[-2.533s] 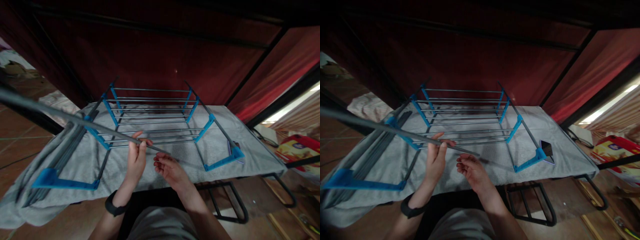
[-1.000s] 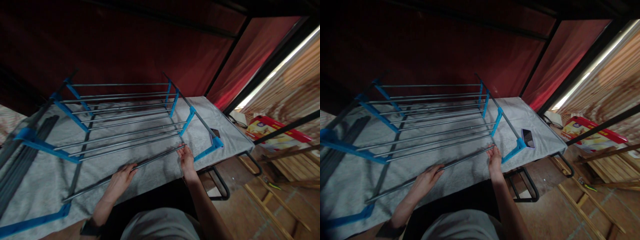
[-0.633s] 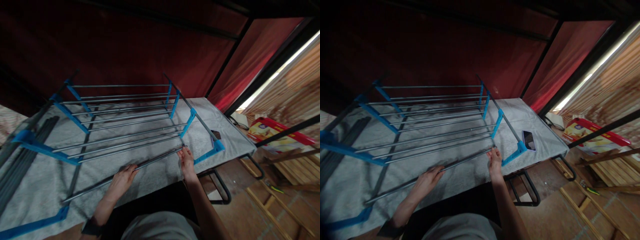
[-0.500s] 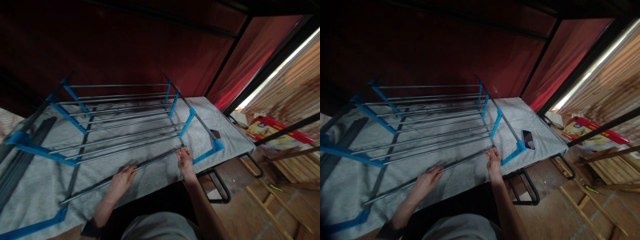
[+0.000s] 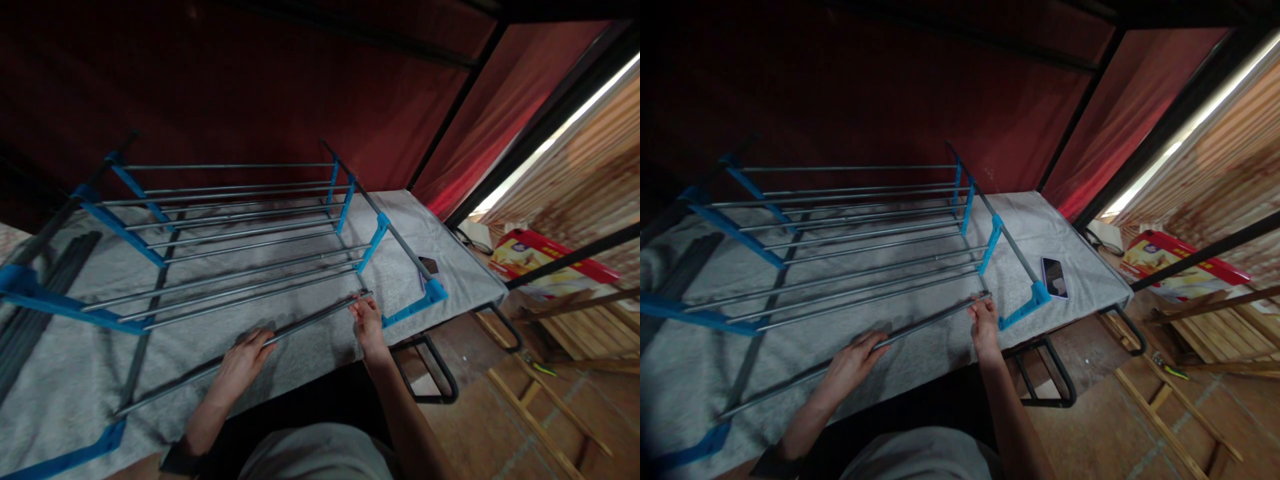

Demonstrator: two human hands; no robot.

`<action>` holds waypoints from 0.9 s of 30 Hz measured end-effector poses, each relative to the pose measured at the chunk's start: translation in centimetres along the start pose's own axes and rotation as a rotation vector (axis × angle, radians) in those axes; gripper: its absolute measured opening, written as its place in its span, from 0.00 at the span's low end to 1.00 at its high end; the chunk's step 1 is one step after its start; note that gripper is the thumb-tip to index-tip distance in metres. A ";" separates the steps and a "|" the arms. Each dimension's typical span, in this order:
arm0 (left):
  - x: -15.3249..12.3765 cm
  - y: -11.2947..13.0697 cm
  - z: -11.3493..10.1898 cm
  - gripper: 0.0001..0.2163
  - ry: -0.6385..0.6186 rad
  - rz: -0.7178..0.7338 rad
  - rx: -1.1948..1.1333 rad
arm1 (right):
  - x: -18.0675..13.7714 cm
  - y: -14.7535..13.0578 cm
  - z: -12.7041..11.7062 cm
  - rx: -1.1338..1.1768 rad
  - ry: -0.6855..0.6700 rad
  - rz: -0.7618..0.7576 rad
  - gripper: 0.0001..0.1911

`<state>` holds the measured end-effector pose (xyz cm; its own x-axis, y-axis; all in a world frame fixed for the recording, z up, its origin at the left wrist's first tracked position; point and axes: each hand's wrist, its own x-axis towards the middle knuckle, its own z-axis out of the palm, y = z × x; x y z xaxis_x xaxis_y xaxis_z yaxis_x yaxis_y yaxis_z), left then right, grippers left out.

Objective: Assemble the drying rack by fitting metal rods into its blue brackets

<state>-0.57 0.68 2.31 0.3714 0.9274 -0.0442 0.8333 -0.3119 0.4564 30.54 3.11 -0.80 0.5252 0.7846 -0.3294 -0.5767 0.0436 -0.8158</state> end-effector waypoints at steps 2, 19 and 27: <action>0.0 0.0 0.0 0.16 0.006 0.005 -0.010 | 0.3 0.0 -0.1 0.020 0.021 0.009 0.15; 1.0 1.0 -0.1 0.14 -0.005 0.023 -0.029 | 1.1 0.5 -0.6 -0.023 0.008 0.050 0.11; 1.5 2.4 0.4 0.15 -0.017 0.069 -0.010 | -1.6 2.0 0.5 -0.078 -0.101 0.171 0.10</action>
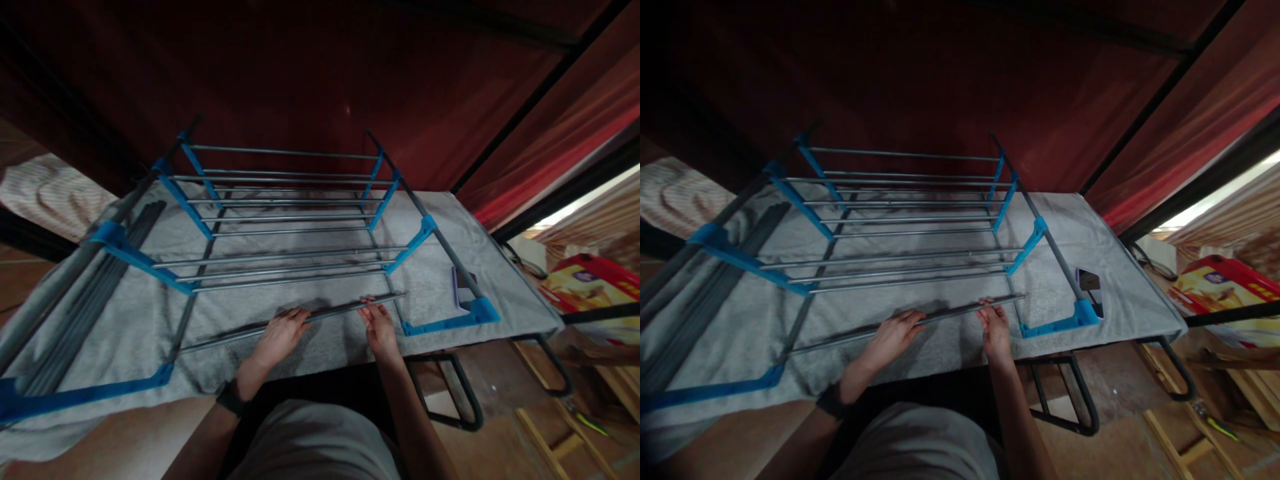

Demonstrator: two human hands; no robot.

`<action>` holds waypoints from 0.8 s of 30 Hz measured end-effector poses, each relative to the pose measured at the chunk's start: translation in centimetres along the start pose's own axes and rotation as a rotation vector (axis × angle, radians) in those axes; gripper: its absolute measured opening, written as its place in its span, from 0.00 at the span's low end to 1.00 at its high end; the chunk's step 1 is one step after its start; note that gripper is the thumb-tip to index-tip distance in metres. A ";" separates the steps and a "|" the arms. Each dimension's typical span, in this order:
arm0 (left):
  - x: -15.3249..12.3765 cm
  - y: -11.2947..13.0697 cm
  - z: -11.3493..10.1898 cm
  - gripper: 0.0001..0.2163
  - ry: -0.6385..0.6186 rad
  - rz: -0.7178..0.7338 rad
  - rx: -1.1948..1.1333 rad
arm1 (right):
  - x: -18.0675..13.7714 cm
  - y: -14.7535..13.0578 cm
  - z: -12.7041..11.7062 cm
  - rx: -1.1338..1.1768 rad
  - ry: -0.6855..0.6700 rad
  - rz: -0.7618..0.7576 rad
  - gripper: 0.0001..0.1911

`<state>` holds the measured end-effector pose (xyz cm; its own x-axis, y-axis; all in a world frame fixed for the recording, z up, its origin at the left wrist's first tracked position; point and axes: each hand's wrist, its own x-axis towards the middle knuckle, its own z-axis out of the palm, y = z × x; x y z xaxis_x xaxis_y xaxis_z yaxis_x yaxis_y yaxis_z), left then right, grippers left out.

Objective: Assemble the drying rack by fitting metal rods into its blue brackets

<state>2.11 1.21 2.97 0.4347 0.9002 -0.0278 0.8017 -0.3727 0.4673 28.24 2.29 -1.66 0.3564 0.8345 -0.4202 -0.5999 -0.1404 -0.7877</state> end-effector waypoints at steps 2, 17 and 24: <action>0.0 0.2 0.1 0.14 0.020 0.000 -0.012 | -0.3 0.3 0.2 -0.007 -0.012 0.013 0.10; -6.0 -8.1 -2.2 0.11 0.199 -0.182 0.053 | 1.0 0.0 -0.8 -0.001 -0.003 -0.033 0.10; -8.6 -10.2 -3.4 0.10 0.406 -0.315 0.114 | 1.4 -0.7 -1.2 0.000 -0.007 -0.037 0.11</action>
<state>-11.26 -1.98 1.47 -0.0100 0.9790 0.2037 0.9172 -0.0721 0.3918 29.99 2.88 -2.25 0.3735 0.8430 -0.3872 -0.5861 -0.1091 -0.8029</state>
